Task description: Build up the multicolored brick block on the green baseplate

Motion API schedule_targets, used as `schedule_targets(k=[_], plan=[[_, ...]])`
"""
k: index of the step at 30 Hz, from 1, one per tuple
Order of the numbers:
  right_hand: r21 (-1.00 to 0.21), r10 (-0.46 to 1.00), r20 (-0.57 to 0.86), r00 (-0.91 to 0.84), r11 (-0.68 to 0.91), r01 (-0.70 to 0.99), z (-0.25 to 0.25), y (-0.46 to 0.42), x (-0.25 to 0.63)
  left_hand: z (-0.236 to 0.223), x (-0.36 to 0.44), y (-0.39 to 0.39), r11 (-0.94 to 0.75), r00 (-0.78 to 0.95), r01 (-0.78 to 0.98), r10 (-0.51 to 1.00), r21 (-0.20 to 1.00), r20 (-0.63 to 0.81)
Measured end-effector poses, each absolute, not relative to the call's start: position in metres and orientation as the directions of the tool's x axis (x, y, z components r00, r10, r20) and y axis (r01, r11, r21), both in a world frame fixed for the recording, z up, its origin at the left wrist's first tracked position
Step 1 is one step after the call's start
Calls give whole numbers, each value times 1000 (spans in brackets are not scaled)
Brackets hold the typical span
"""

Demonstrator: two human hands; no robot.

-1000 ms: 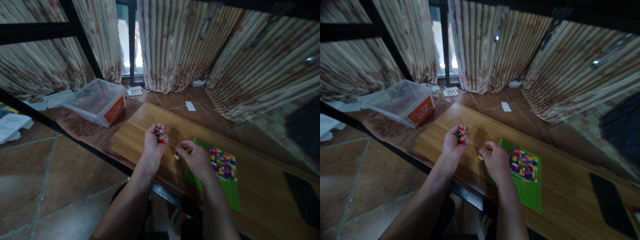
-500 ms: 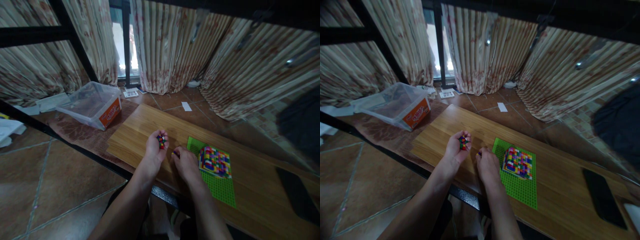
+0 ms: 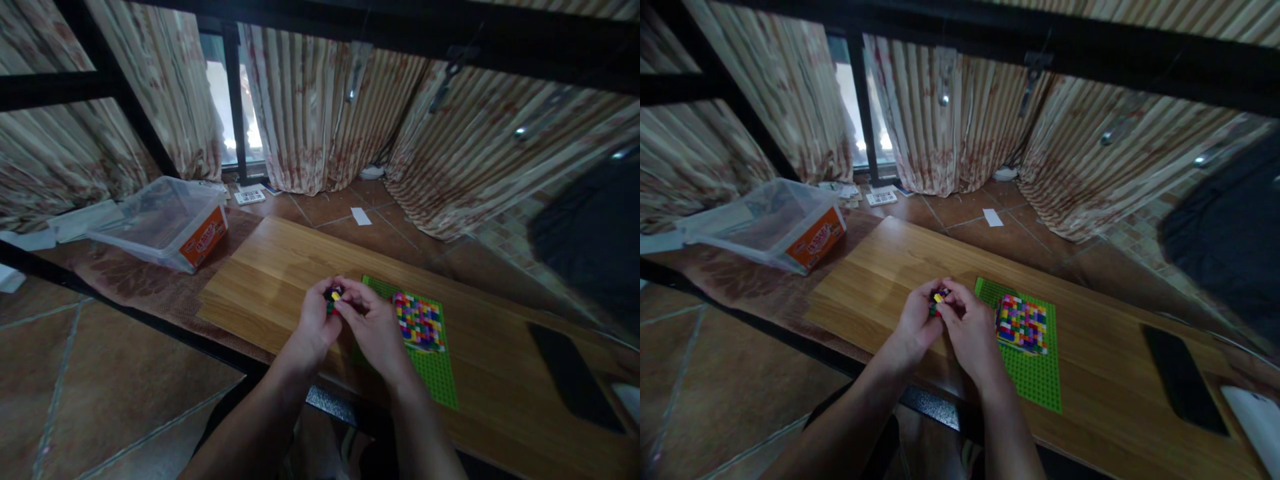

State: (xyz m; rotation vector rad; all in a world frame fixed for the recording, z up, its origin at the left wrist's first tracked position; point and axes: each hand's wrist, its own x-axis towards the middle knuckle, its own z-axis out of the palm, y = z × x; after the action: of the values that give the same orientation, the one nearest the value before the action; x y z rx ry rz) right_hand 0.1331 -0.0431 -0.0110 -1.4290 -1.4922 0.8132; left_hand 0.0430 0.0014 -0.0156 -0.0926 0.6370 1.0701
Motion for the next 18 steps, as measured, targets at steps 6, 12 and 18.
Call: schedule_targets(k=[6,12,18], plan=[[-839,965,259,50,199,506,-2,-46,146,-17,45,-1,528,284,-793,761,303,-582],[-729,937,340,84,206,653,-1,-47,160,-7,46,-16,600,348,-585,793,546,-499],[-677,957,289,39,175,715,-1,-48,170,-11,55,-22,462,295,-377,882,803,-368]])
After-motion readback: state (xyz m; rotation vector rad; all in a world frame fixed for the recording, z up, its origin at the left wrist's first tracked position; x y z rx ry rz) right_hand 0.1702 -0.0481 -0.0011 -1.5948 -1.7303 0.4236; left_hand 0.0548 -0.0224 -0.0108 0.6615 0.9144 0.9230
